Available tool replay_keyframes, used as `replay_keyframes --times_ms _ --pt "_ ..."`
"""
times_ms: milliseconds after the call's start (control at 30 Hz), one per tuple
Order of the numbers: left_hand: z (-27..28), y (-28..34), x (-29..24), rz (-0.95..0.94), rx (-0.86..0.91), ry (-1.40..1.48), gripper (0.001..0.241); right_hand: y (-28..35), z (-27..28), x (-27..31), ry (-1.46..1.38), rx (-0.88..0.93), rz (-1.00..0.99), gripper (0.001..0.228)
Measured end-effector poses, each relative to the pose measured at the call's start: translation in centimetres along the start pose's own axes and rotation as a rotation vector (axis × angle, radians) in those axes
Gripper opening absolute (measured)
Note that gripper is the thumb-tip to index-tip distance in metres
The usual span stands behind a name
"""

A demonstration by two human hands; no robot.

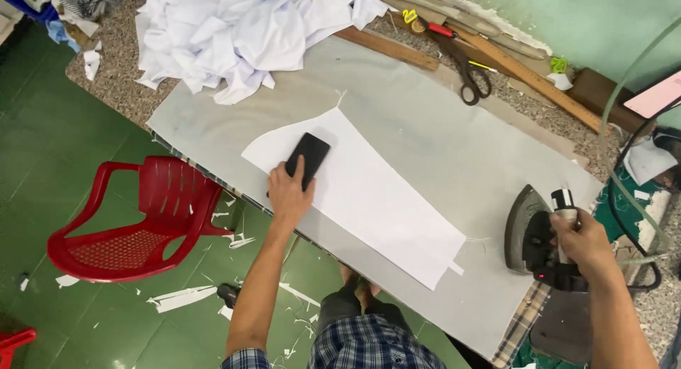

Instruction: The person irons a piece of white fabric on a workstation and then uses scissors to cut it along a specific line.

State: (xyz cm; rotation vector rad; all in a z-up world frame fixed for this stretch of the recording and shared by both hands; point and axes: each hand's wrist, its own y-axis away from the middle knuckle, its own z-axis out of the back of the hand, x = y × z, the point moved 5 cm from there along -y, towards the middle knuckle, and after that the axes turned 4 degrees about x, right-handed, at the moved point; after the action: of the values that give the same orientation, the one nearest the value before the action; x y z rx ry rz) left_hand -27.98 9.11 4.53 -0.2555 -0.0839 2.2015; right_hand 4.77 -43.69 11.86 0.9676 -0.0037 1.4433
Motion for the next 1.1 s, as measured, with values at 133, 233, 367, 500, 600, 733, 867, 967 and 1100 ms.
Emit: replay_keyframes --times_ms 133,233,367,500,600,733,867,967,1100 --pt "-0.7 -0.4 6.6 0.078 -0.005 -0.007 0.065 4.3 -1.6 8.2 0.230 -0.033 0.067 0.046" --pt "0.7 0.6 5.3 0.031 -0.049 -0.117 0.061 8.1 -5.3 15.9 0.471 -0.003 0.187 0.062" --pt "5.1 6.9 -7.3 -0.279 -0.207 0.038 0.020 10.2 -15.6 23.8 0.790 0.188 0.496 0.053" --pt "5.6 15.0 -20.9 -0.662 -0.058 0.538 0.048 10.7 -27.7 27.4 0.995 0.013 1.181 0.056" --pt "-0.5 17.1 -27.2 -0.574 0.125 0.471 0.063 12.4 -34.7 30.4 0.956 0.372 1.173 0.059" --pt "-6.0 19.3 -31.8 -0.400 0.677 0.253 0.060 14.0 -38.3 30.4 0.937 0.443 1.215 0.064" --pt "-7.5 21.6 -34.7 -0.282 0.396 0.263 0.082 14.6 -36.9 28.1 0.975 0.393 1.240 0.050" --pt "-7.7 23.7 -36.7 -0.267 0.403 0.226 0.092 14.5 -35.0 25.5 0.997 0.356 1.258 0.050" --pt "-6.1 24.9 -38.1 -0.246 0.286 0.213 0.092 14.2 -32.7 22.5 1.011 0.324 1.262 0.051"
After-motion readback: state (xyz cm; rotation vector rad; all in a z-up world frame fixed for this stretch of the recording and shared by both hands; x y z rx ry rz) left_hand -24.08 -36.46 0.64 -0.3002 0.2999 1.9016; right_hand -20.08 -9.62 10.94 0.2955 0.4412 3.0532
